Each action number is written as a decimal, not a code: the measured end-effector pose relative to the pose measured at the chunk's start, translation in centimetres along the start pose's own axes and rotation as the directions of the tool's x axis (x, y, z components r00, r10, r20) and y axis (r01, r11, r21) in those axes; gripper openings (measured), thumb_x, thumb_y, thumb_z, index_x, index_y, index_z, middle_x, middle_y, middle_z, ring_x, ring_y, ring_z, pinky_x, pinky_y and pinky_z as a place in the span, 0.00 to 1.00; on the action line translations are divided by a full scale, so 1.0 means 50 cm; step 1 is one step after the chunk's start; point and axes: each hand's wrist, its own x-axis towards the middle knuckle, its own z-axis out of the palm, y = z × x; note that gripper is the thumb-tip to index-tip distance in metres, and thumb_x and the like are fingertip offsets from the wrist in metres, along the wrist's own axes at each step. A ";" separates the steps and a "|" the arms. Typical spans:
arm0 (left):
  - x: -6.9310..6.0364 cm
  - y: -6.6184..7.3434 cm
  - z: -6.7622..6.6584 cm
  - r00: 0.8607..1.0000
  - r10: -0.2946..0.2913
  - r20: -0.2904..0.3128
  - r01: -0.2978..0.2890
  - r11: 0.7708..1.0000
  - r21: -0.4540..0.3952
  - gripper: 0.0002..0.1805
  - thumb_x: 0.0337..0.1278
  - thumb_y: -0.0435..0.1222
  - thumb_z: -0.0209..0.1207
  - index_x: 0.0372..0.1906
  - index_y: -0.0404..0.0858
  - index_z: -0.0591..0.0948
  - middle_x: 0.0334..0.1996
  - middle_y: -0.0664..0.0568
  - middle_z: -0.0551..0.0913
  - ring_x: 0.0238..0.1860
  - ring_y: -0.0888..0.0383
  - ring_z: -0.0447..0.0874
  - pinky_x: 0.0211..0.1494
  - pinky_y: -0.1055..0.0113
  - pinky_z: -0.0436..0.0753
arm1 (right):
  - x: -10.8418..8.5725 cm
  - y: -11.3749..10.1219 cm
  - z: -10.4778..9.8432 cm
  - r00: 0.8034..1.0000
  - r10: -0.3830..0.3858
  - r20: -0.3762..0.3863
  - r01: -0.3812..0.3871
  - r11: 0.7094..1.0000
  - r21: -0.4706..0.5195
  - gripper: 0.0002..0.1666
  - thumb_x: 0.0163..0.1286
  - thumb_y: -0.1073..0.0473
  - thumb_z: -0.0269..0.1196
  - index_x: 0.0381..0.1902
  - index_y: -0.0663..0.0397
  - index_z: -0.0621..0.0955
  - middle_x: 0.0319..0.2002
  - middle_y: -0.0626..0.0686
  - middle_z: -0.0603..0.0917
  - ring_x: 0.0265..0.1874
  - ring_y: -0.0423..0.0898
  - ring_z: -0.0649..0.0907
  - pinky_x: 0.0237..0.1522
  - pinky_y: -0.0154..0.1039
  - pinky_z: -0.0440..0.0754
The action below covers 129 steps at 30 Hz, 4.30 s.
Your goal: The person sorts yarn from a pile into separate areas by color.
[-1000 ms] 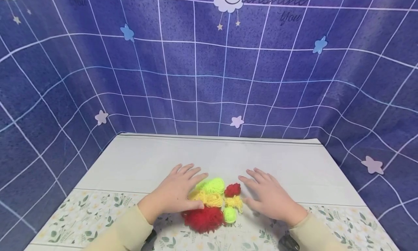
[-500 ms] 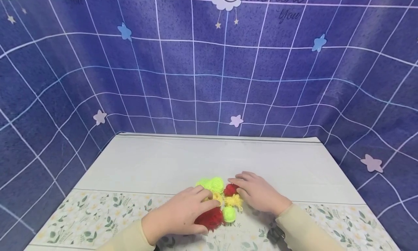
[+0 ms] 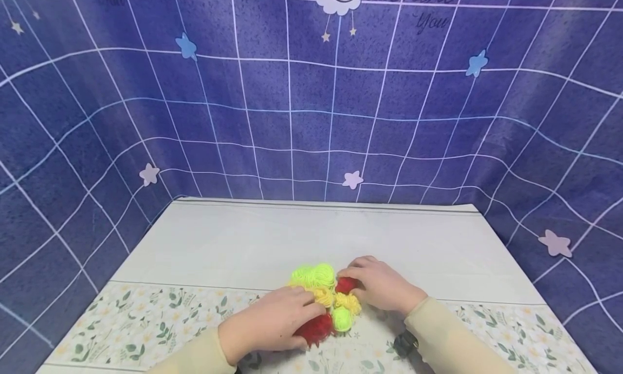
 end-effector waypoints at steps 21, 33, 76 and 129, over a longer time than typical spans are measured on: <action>0.000 0.012 0.000 0.999 0.005 0.041 -0.006 1.000 0.017 0.37 0.46 0.52 0.76 0.64 0.55 0.77 0.44 0.66 0.80 0.43 0.67 0.79 0.45 0.68 0.80 | -0.009 0.017 0.003 0.998 0.046 -0.033 -0.049 0.995 -0.088 0.17 0.61 0.51 0.72 0.50 0.35 0.86 0.38 0.37 0.77 0.41 0.40 0.75 0.46 0.42 0.79; 0.000 0.012 -0.003 0.999 0.000 0.053 0.001 1.000 -0.013 0.36 0.48 0.51 0.75 0.65 0.56 0.76 0.44 0.66 0.80 0.43 0.68 0.79 0.44 0.68 0.80 | -0.048 0.038 -0.030 0.985 0.147 -0.088 -0.150 0.988 -0.034 0.22 0.60 0.47 0.73 0.51 0.43 0.85 0.39 0.38 0.78 0.43 0.42 0.78 0.49 0.46 0.80; -0.003 0.008 0.000 0.996 -0.019 0.089 0.022 0.999 -0.033 0.38 0.48 0.53 0.75 0.67 0.55 0.75 0.45 0.68 0.80 0.43 0.70 0.78 0.44 0.69 0.79 | -0.247 0.221 -0.107 0.903 0.417 -0.103 -0.419 0.908 0.001 0.21 0.58 0.54 0.75 0.47 0.57 0.84 0.35 0.45 0.82 0.33 0.42 0.78 0.37 0.48 0.79; 0.376 0.023 -0.072 0.983 -0.169 0.074 0.176 0.980 -0.094 0.35 0.59 0.56 0.66 0.71 0.59 0.71 0.52 0.65 0.80 0.51 0.65 0.76 0.56 0.63 0.76 | -0.275 0.213 -0.102 0.891 0.426 -0.159 -0.427 0.904 0.027 0.45 0.56 0.38 0.75 0.64 0.57 0.78 0.56 0.64 0.80 0.51 0.64 0.79 0.48 0.65 0.79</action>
